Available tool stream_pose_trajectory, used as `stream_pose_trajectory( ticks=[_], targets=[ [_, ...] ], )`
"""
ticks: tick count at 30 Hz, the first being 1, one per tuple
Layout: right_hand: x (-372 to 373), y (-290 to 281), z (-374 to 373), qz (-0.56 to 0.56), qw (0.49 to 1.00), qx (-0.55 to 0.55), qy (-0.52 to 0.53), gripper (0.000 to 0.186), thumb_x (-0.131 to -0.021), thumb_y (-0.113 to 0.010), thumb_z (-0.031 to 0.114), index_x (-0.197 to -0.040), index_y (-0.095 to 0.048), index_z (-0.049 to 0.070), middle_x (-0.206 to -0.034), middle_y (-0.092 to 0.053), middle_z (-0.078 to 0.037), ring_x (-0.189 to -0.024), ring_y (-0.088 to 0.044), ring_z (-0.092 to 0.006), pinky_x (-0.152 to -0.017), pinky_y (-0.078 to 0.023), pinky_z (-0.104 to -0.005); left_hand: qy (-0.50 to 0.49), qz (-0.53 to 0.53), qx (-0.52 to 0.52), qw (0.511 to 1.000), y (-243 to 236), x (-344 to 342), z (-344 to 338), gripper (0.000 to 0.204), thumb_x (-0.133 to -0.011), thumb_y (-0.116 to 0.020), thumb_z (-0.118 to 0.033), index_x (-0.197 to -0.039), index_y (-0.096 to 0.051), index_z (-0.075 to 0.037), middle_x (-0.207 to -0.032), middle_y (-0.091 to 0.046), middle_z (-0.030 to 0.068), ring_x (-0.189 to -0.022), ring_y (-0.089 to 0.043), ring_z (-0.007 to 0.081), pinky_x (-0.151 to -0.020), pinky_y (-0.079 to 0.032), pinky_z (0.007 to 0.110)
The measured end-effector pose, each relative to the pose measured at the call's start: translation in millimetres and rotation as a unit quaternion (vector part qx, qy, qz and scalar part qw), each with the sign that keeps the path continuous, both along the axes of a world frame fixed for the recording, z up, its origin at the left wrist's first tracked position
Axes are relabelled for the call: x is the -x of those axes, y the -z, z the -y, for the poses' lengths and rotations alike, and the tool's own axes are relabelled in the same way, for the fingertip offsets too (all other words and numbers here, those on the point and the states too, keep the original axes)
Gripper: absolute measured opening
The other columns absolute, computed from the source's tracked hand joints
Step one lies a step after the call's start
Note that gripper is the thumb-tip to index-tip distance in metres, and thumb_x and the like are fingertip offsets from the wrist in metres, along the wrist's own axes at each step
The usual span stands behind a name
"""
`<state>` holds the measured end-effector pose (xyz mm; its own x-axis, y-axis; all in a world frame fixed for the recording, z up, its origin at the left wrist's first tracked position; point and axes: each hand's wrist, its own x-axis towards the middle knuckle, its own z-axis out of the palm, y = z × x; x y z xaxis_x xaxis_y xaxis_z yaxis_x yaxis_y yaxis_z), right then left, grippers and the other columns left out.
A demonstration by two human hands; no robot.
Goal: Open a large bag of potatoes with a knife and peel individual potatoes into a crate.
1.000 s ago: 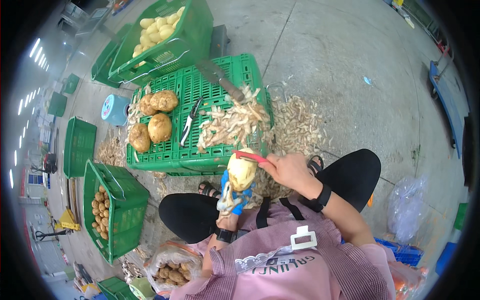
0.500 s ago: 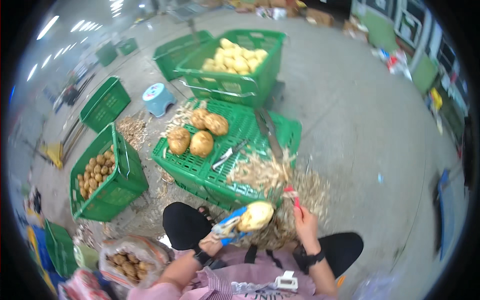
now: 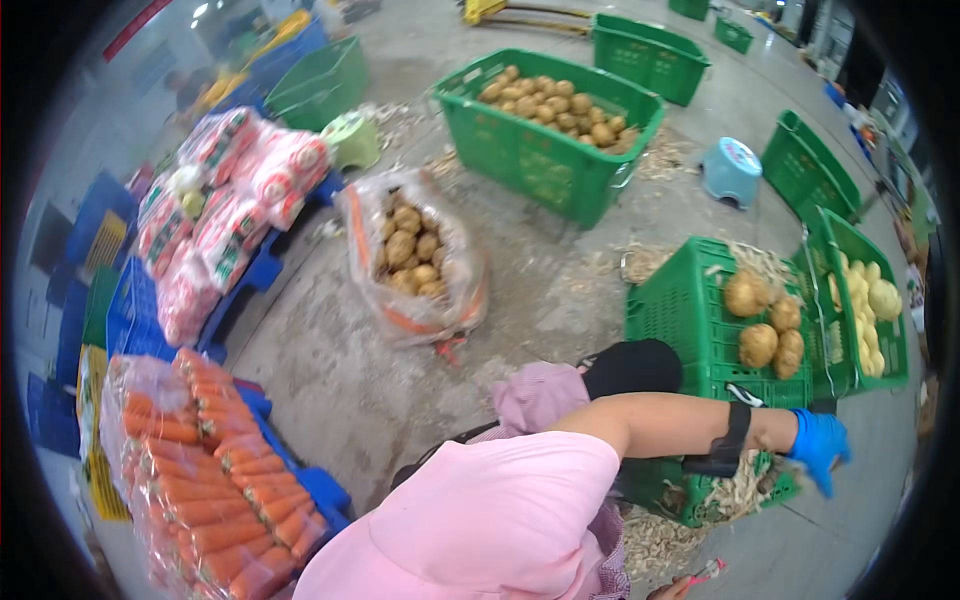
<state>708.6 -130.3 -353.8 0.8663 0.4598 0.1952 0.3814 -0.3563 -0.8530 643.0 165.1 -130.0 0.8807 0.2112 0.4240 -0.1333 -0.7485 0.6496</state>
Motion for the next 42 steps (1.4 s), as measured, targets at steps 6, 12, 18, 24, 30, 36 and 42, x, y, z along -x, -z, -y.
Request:
stream_pose_trajectory(
  ticks=[6, 12, 18, 24, 30, 36, 42],
  targets=[
    [-6, -19, -29, 0.081, 0.958, 0.244, -0.128, 0.038, -0.081, -0.050, 0.021, -0.110, -0.045, -0.003, -0.107, -0.049, -0.019, -0.096, -0.050, -0.0250, -0.082, -0.038, -0.0295, -0.475, 0.137, 0.015, 0.869, 58, 172, -127, 0.041, -0.064, -0.060, -0.027, -0.098, -0.052, -0.006, -0.088, -0.053, 0.0154, -0.078, -0.051, 0.0337, -0.066, -0.042, 0.039],
    [-4, -36, -29, 0.108, 0.931, 0.343, -0.060, 0.041, -0.081, -0.049, 0.027, -0.111, -0.045, -0.001, -0.099, -0.054, -0.018, -0.086, -0.055, -0.0257, -0.073, -0.041, -0.0288, -0.504, -0.419, 0.040, 0.755, 203, 351, -133, 0.019, -0.070, -0.046, -0.016, -0.075, -0.062, -0.007, -0.079, -0.060, 0.0140, -0.073, -0.059, 0.0278, -0.063, -0.046, 0.038],
    [-56, -4, 22, 0.189, 0.878, 0.419, -0.129, 0.043, -0.080, -0.049, 0.033, -0.111, -0.046, 0.003, -0.091, -0.057, -0.017, -0.072, -0.057, -0.0251, -0.061, -0.043, -0.0304, -0.643, -0.457, 0.119, 0.603, 276, 511, -102, 0.046, -0.072, -0.050, -0.032, -0.114, -0.041, -0.015, -0.118, -0.039, 0.0151, -0.106, -0.041, 0.0299, -0.082, -0.036, 0.043],
    [-53, -33, 17, 0.126, 0.770, 0.593, -0.202, 0.039, -0.079, -0.048, 0.034, -0.102, -0.047, 0.003, -0.083, -0.057, -0.016, -0.067, -0.057, -0.0266, -0.058, -0.043, -0.0322, -0.550, -0.629, 0.018, 0.549, 278, 598, -105, 0.065, -0.070, -0.051, -0.043, -0.125, -0.027, -0.018, -0.123, -0.033, 0.0137, -0.112, -0.034, 0.0278, -0.091, -0.023, 0.048],
    [-53, -46, 10, 0.101, 0.712, 0.654, -0.237, 0.036, -0.078, -0.048, 0.036, -0.094, -0.049, 0.003, -0.076, -0.057, -0.015, -0.063, -0.056, -0.0281, -0.055, -0.043, -0.0340, -0.682, -0.603, 0.169, 0.377, 267, 629, -119, 0.073, -0.071, -0.052, -0.044, -0.129, -0.015, -0.020, -0.105, -0.052, 0.0128, -0.093, -0.052, 0.0278, -0.086, -0.026, 0.050],
    [-65, -55, 1, 0.097, 0.666, 0.689, -0.269, 0.036, -0.078, -0.048, 0.037, -0.085, -0.050, 0.003, -0.069, -0.057, -0.015, -0.058, -0.055, -0.0296, -0.052, -0.043, -0.0358, -0.746, -0.281, 0.461, 0.390, 254, 697, -124, 0.060, -0.069, -0.057, -0.041, -0.118, -0.034, -0.016, -0.096, -0.055, 0.0085, -0.075, -0.056, 0.0199, -0.066, -0.040, 0.044],
    [-70, -53, -5, 0.085, 0.625, 0.718, -0.296, 0.036, -0.077, -0.047, 0.038, -0.079, -0.051, 0.003, -0.063, -0.057, -0.015, -0.055, -0.055, -0.0311, -0.050, -0.043, -0.0375, -0.666, -0.412, 0.451, 0.428, 224, 691, -153, 0.041, -0.071, -0.056, -0.038, -0.094, -0.053, -0.005, -0.087, -0.054, 0.0076, -0.064, -0.054, 0.0187, -0.054, -0.042, 0.035]
  ],
)
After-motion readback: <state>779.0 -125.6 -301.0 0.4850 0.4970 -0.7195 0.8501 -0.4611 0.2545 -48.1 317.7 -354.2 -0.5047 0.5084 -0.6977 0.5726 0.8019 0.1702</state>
